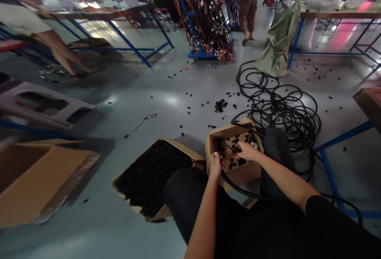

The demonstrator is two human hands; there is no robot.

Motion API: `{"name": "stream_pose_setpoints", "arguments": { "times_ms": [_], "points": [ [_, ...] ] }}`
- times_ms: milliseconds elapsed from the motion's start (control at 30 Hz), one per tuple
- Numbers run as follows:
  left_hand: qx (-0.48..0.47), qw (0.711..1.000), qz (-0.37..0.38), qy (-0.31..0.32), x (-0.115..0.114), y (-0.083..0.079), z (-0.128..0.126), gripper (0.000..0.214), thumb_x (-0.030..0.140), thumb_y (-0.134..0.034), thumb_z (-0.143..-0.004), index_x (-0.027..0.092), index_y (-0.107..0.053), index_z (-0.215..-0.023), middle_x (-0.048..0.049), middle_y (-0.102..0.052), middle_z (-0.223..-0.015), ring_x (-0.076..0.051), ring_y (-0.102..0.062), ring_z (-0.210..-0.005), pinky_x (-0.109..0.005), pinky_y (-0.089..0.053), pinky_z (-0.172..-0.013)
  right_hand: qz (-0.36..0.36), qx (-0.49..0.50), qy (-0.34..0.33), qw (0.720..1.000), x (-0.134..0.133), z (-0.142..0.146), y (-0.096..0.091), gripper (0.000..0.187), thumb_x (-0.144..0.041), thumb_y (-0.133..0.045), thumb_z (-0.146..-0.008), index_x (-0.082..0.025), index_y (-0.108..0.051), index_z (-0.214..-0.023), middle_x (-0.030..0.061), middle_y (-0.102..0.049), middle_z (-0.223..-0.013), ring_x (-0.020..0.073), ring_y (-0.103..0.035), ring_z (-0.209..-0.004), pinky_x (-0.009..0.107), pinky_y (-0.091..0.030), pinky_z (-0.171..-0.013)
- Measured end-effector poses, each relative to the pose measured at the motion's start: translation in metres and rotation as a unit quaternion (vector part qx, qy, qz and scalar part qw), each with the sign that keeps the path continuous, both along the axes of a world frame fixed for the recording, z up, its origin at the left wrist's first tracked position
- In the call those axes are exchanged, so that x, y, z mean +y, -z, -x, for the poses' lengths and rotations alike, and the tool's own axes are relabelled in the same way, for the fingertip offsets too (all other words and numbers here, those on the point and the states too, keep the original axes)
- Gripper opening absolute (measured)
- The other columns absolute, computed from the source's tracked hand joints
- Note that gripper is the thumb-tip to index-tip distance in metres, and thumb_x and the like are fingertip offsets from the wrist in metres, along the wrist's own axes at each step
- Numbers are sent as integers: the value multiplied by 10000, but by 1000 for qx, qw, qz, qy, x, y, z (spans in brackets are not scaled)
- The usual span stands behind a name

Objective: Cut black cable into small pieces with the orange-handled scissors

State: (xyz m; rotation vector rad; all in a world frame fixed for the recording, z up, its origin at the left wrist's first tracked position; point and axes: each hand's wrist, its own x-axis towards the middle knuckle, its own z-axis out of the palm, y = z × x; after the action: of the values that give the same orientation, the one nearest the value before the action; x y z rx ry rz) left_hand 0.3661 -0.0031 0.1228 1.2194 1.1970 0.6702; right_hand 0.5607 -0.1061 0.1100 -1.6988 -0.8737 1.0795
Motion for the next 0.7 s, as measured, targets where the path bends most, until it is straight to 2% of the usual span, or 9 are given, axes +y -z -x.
{"name": "stream_pose_setpoints", "arguments": {
  "times_ms": [67, 167, 267, 333, 433, 500, 600, 700],
  "points": [
    [8, 1000, -10, 7, 10, -7, 5, 692, 893, -889, -975, 238, -680, -1055, 16, -613, -805, -146, -494, -591, -230, -317, -476, -14, -7, 13, 1000, -6, -11, -3, 305, -52, -860, -842, -226, -698, -1035, -29, -750, -936, 187, -718, -954, 291, -541, -878],
    [17, 999, -24, 44, 34, -26, 9, 689, 831, -989, -920, 190, -779, -1061, 4, -625, -797, -136, -483, -603, -224, -286, -491, -25, -13, 16, 999, -14, -31, -10, 267, -89, -867, -873, -210, -730, -1068, -14, -767, -968, 188, -714, -959, 311, -566, -919],
    [28, 993, -43, 105, 60, -44, 2, 688, 799, -1024, -885, 165, -825, -1062, 12, -607, -760, -128, -488, -595, -205, -291, -497, -26, -5, -2, 1000, -15, -50, -20, 248, -125, -872, -903, -195, -751, -1109, -4, -799, -1001, 183, -737, -960, 327, -604, -970],
    [15, 992, -36, 121, 70, -48, -7, 695, 785, -1033, -853, 155, -838, -1074, 5, -625, -779, -121, -509, -607, -192, -307, -496, -28, -8, -11, 1000, -11, -62, -26, 285, -145, -900, -891, -187, -761, -1136, 19, -830, -1051, 196, -777, -1008, 341, -635, -1010],
    [-13, 993, -10, 118, 70, -39, -20, 713, 786, -1046, -767, 172, -837, -1064, 13, -636, -780, -113, -514, -616, -186, -349, -487, -6, -24, -19, 1000, -1, -76, -29, 446, -204, -1020, -821, -196, -770, -1190, 71, -867, -1194, 239, -812, -1151, 366, -664, -1078],
    [-23, 994, 9, 103, 65, -30, -25, 716, 789, -1057, -733, 185, -825, -1040, 19, -633, -764, -112, -525, -616, -187, -373, -490, 34, -22, -32, 999, 6, -81, -28, 503, -240, -1066, -792, -200, -760, -1189, 85, -868, -1226, 258, -818, -1170, 391, -672, -1106],
    [-19, 995, 15, 99, 58, -18, -28, 670, 771, -1057, -772, 195, -809, -1008, 9, -652, -774, -121, -570, -639, -192, -414, -518, 88, 9, -53, 995, 12, -79, -23, 486, -250, -1054, -805, -205, -738, -1172, 79, -861, -1167, 269, -820, -1107, 422, -682, -1098],
    [6, 993, 15, 113, 59, -10, -30, 633, 771, -1029, -849, 202, -801, -1007, 4, -651, -778, -131, -580, -641, -201, -408, -521, 86, 8, -52, 995, 14, -73, -18, 482, -246, -1040, -803, -204, -732, -1171, 78, -848, -1146, 275, -812, -1111, 429, -682, -1108]
  ]
}}
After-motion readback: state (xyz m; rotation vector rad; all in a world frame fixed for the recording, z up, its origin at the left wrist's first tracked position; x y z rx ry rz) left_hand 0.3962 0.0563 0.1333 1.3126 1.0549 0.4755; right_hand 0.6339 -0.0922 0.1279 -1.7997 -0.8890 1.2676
